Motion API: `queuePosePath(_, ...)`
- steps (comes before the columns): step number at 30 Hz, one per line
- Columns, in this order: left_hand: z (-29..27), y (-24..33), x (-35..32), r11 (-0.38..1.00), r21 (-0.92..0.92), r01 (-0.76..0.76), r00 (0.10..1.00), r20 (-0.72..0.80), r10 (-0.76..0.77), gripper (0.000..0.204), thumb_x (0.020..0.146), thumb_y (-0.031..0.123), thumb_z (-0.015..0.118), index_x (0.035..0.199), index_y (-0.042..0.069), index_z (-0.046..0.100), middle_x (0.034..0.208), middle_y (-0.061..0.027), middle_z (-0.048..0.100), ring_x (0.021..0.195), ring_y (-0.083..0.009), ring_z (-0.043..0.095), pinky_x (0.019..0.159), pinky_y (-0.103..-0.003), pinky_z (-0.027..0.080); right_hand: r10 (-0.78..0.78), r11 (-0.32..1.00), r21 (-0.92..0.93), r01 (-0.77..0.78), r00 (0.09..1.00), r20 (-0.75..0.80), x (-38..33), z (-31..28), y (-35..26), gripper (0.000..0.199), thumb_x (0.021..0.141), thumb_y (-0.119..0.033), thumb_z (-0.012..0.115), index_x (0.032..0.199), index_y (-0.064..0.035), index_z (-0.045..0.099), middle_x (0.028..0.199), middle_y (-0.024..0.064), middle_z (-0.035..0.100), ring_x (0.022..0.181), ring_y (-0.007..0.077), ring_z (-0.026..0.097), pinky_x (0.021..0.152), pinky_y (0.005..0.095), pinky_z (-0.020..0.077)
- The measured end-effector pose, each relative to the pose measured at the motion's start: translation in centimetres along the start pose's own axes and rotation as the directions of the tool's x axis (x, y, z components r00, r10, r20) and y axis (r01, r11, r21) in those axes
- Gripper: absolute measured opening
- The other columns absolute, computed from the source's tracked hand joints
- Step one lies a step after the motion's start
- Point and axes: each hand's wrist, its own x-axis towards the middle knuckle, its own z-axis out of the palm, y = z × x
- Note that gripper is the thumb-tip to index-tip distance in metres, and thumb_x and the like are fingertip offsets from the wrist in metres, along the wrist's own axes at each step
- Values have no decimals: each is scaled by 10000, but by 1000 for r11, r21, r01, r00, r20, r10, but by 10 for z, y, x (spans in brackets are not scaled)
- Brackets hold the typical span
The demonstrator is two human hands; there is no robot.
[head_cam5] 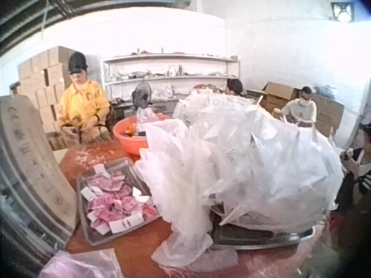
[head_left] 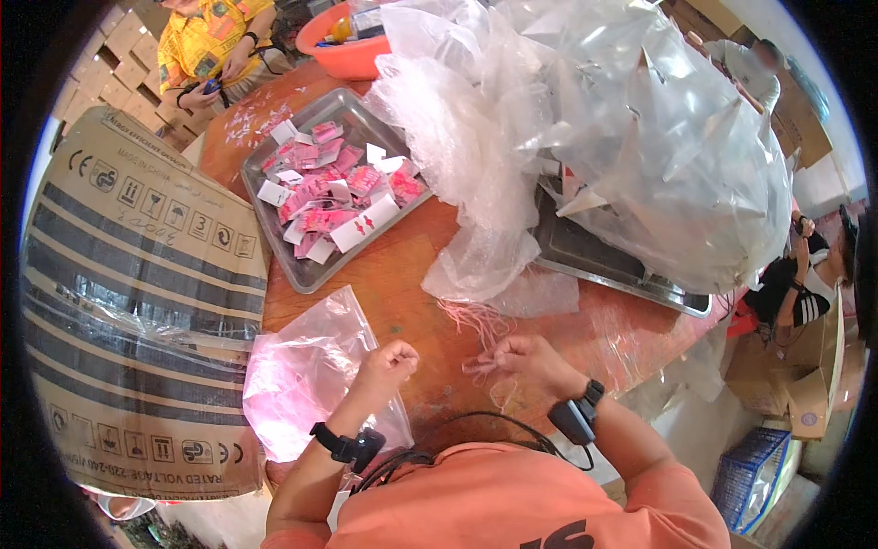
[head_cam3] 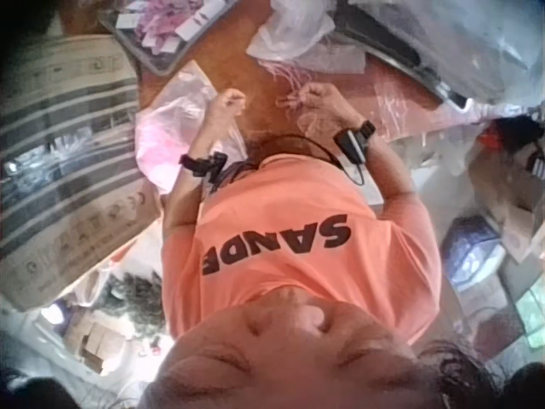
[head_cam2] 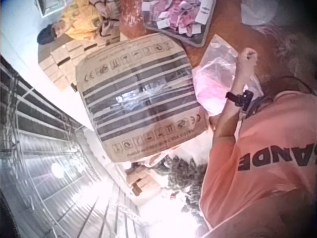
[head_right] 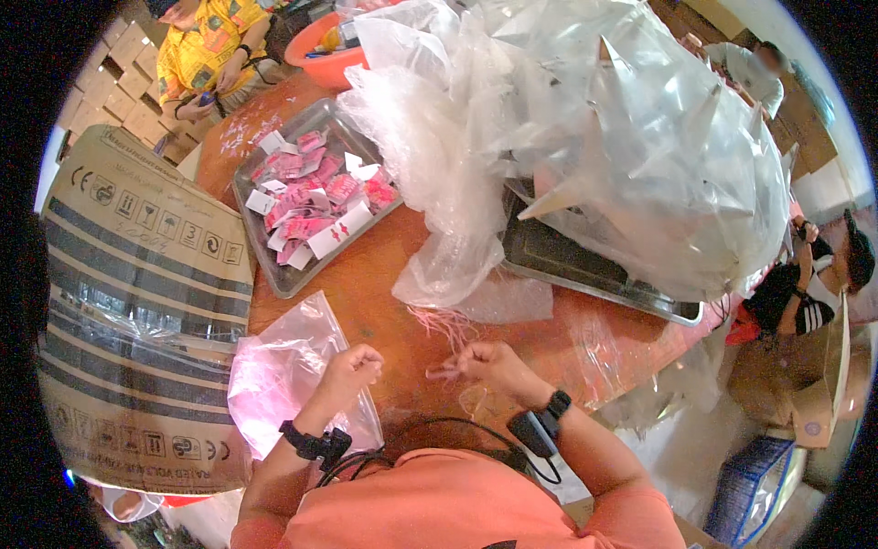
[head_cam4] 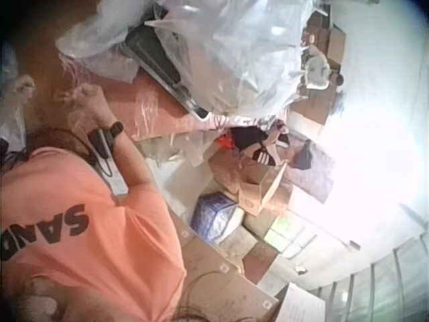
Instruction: Manually placing small pink packets into plastic bags and organizing them on a tray.
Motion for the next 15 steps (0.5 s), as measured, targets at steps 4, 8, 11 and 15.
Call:
queuePosePath(4,-54,0,15,992,89,-94,970,-215,111,61,815,75,580,841,25,604,690,28,554,651,-57,501,579,-224,424,106,989,89,-120,983,153,-36,6,13,159,906,-166,546,862,-17,583,957,69,643,881,155,613,743,274,494)
queuePosePath(8,-100,27,36,994,68,-83,939,-328,101,74,799,85,586,830,21,606,671,7,571,624,-67,516,569,-229,427,525,849,-207,-486,821,226,-49,-10,31,136,899,-159,560,873,-28,581,1001,72,624,923,170,607,757,303,497)
queuePosePath(11,-126,18,72,967,249,-50,884,-439,159,153,789,147,589,839,4,608,698,-65,615,640,-143,579,595,-279,457,471,866,51,-498,846,250,-35,-6,29,112,883,-137,580,844,-33,594,1000,74,623,921,167,606,759,319,498)
queuePosePath(15,-140,19,116,898,415,146,801,-583,139,341,768,312,579,905,3,624,859,-210,640,824,-334,628,742,-400,478,37,997,69,-38,999,8,-2,5,32,106,874,-120,590,820,-30,599,996,77,624,859,155,605,750,317,494)
